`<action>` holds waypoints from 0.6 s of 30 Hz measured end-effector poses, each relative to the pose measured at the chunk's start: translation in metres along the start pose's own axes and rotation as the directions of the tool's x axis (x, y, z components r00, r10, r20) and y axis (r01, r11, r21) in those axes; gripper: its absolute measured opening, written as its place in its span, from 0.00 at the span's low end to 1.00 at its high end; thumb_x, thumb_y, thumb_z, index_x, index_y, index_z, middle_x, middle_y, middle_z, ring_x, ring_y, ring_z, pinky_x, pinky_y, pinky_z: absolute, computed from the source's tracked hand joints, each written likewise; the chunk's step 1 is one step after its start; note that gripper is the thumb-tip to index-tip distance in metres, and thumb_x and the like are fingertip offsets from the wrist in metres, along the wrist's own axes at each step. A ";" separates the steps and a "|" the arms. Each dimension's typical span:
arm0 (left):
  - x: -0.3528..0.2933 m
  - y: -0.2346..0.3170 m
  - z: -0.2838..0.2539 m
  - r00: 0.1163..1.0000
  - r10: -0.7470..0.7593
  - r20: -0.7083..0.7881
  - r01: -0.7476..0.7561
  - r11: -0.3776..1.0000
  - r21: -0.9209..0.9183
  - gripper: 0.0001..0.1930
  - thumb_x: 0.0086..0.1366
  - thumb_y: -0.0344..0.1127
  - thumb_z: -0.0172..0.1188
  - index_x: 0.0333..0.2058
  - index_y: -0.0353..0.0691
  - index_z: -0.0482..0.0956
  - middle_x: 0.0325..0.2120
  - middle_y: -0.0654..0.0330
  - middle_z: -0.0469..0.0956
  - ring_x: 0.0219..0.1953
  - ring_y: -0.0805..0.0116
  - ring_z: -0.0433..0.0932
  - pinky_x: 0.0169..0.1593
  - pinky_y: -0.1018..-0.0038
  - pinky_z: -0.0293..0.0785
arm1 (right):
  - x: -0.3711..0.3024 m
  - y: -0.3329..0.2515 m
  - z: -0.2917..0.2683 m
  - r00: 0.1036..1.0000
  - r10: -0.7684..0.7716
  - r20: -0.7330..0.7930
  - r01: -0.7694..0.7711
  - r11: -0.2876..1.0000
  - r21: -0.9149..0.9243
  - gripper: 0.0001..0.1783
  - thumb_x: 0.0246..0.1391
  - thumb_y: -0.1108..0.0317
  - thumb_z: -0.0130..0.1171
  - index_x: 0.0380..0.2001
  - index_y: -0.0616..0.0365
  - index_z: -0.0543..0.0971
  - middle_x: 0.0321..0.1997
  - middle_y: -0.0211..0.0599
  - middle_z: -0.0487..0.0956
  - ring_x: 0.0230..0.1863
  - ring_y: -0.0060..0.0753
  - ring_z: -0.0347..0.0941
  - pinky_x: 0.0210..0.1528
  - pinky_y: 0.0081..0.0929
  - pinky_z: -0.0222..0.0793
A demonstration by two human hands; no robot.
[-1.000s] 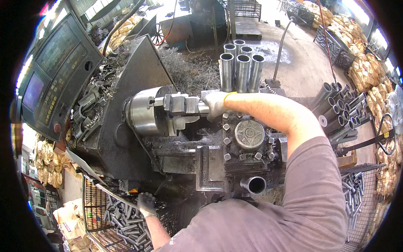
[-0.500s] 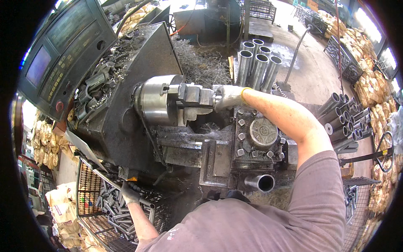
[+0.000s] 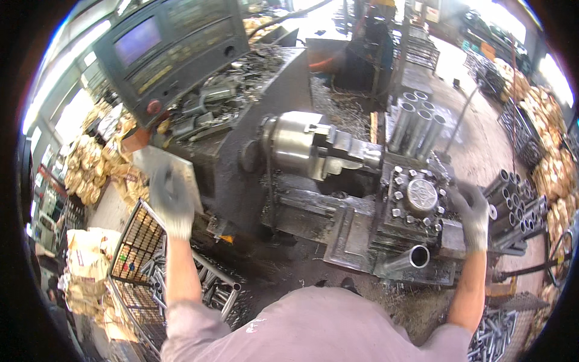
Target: The person repeatedly loads cylindrical metal tubes into a lathe chuck, operates the machine, and removes the processed parts. The finished pieces are placed into a wire basket nearby.
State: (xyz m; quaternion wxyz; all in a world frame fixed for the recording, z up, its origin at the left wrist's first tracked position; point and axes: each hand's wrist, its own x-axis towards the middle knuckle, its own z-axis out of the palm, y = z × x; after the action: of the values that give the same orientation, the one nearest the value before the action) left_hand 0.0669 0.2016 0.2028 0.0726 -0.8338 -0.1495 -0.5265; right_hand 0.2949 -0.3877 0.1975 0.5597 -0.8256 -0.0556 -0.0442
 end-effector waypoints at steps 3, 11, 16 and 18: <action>0.109 -0.014 0.054 0.912 -0.248 0.326 0.248 0.968 0.041 0.30 0.74 0.42 0.58 0.72 0.46 0.66 0.51 0.40 0.85 0.48 0.45 0.88 0.54 0.54 0.82 | -0.052 0.049 -0.022 0.994 0.045 -0.104 -0.030 0.990 0.140 0.21 0.64 0.70 0.64 0.57 0.70 0.80 0.51 0.43 0.85 0.47 0.29 0.83 0.52 0.27 0.80; 0.183 -0.078 0.131 0.797 -0.363 0.483 0.196 0.911 0.362 0.41 0.74 0.49 0.55 0.79 0.45 0.49 0.56 0.35 0.81 0.52 0.42 0.86 0.56 0.51 0.81 | -0.137 0.085 -0.038 0.985 0.121 -0.125 -0.116 0.992 0.042 0.19 0.59 0.76 0.66 0.54 0.69 0.82 0.44 0.36 0.87 0.44 0.23 0.83 0.48 0.24 0.80; 0.061 0.057 0.046 0.991 0.024 -0.133 -0.063 0.952 -0.299 0.22 0.77 0.37 0.59 0.63 0.31 0.75 0.47 0.44 0.85 0.45 0.51 0.87 0.50 0.61 0.83 | -0.176 0.110 -0.047 0.958 0.269 -0.101 -0.251 0.955 0.160 0.21 0.59 0.77 0.67 0.56 0.69 0.81 0.44 0.43 0.89 0.43 0.26 0.84 0.49 0.25 0.80; -0.024 0.106 0.006 0.996 0.086 -0.027 -0.085 0.799 -0.596 0.11 0.72 0.25 0.61 0.50 0.27 0.81 0.40 0.50 0.85 0.40 0.59 0.86 0.47 0.65 0.83 | -0.182 0.126 -0.045 0.956 0.286 -0.068 -0.271 0.947 0.175 0.21 0.59 0.76 0.67 0.55 0.69 0.81 0.43 0.43 0.89 0.43 0.26 0.84 0.49 0.25 0.81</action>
State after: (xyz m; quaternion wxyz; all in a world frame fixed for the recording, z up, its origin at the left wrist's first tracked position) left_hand 0.0970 0.0990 0.1826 -0.1693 -0.8208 0.0611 -0.5422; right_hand 0.1323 -0.4840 0.0736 0.6284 -0.7733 0.0841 0.0017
